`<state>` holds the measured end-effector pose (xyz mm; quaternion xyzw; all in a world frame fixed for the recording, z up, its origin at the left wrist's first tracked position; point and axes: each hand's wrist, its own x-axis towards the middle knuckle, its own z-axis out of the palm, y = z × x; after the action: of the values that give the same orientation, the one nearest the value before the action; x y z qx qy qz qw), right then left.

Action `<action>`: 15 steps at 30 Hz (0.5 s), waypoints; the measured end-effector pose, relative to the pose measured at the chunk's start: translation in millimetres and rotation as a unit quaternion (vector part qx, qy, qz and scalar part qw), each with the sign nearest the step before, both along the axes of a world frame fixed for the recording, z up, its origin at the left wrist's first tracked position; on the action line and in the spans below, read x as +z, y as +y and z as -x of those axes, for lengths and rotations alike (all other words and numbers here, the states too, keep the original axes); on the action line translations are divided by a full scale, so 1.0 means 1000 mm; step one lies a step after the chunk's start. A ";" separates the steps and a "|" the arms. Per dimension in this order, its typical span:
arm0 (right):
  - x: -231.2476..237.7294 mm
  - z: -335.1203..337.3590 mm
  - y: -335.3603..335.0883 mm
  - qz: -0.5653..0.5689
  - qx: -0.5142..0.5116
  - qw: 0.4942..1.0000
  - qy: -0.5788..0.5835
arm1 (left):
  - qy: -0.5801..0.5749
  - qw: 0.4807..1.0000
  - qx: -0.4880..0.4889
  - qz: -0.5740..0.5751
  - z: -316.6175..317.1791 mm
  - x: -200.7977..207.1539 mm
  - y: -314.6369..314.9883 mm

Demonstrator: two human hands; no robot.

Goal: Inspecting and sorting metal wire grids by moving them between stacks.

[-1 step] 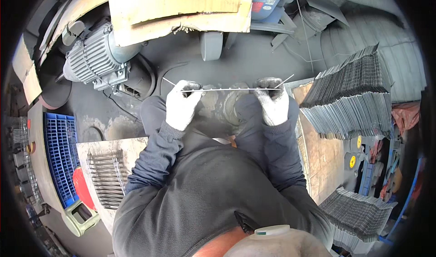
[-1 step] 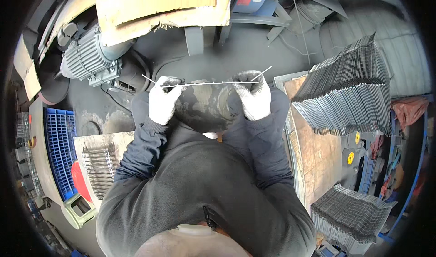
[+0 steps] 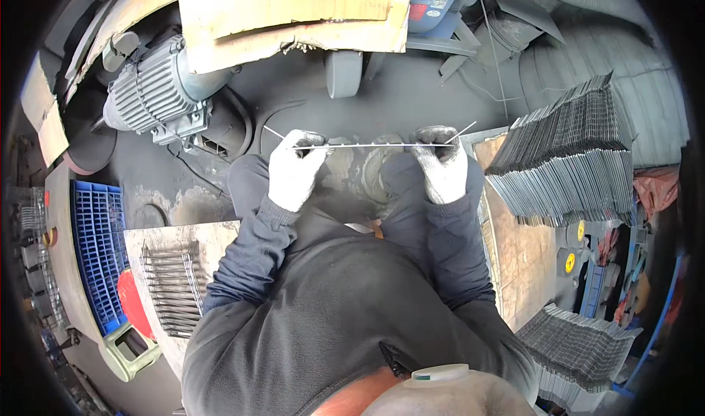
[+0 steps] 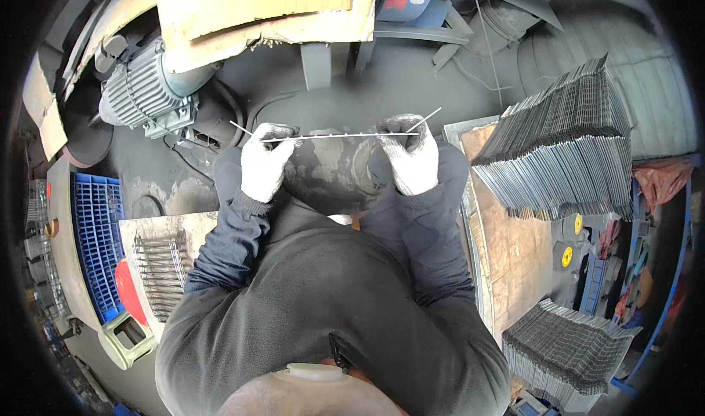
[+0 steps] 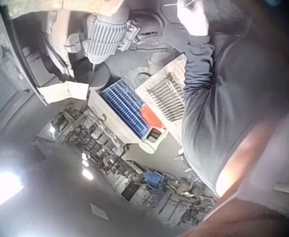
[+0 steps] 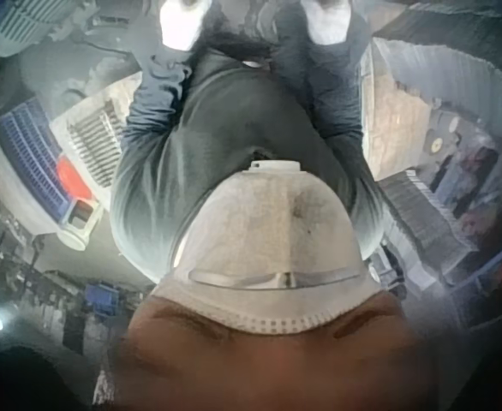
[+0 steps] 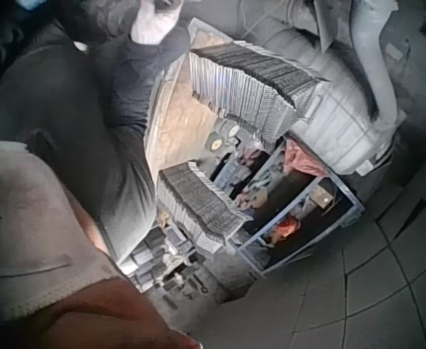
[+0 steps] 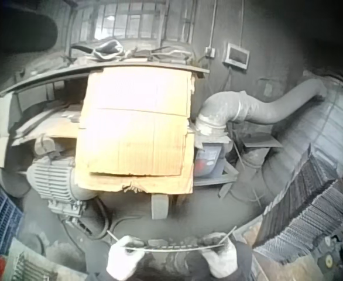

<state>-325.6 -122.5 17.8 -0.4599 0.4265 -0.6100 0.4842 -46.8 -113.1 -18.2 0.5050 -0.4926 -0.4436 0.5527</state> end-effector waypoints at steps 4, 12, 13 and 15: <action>-0.006 -0.008 -0.009 -0.030 0.026 0.999 -0.014 | -0.015 1.000 0.018 -0.006 -0.009 0.002 0.006; -0.098 -0.013 -0.066 -0.105 0.081 0.991 0.019 | 0.077 0.990 0.011 -0.115 -0.021 -0.027 -0.022; -0.099 -0.016 -0.066 -0.103 0.072 0.991 0.034 | 0.101 0.988 0.009 -0.119 -0.020 -0.034 -0.026; -0.100 -0.012 -0.071 -0.099 0.053 0.991 0.076 | 0.015 0.992 0.001 -0.123 -0.020 -0.058 -0.040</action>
<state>-313.6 -193.6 -82.1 -0.4765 0.4951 -0.5016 0.5255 -26.7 -153.5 -76.0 0.5626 -0.4259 -0.5078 0.4942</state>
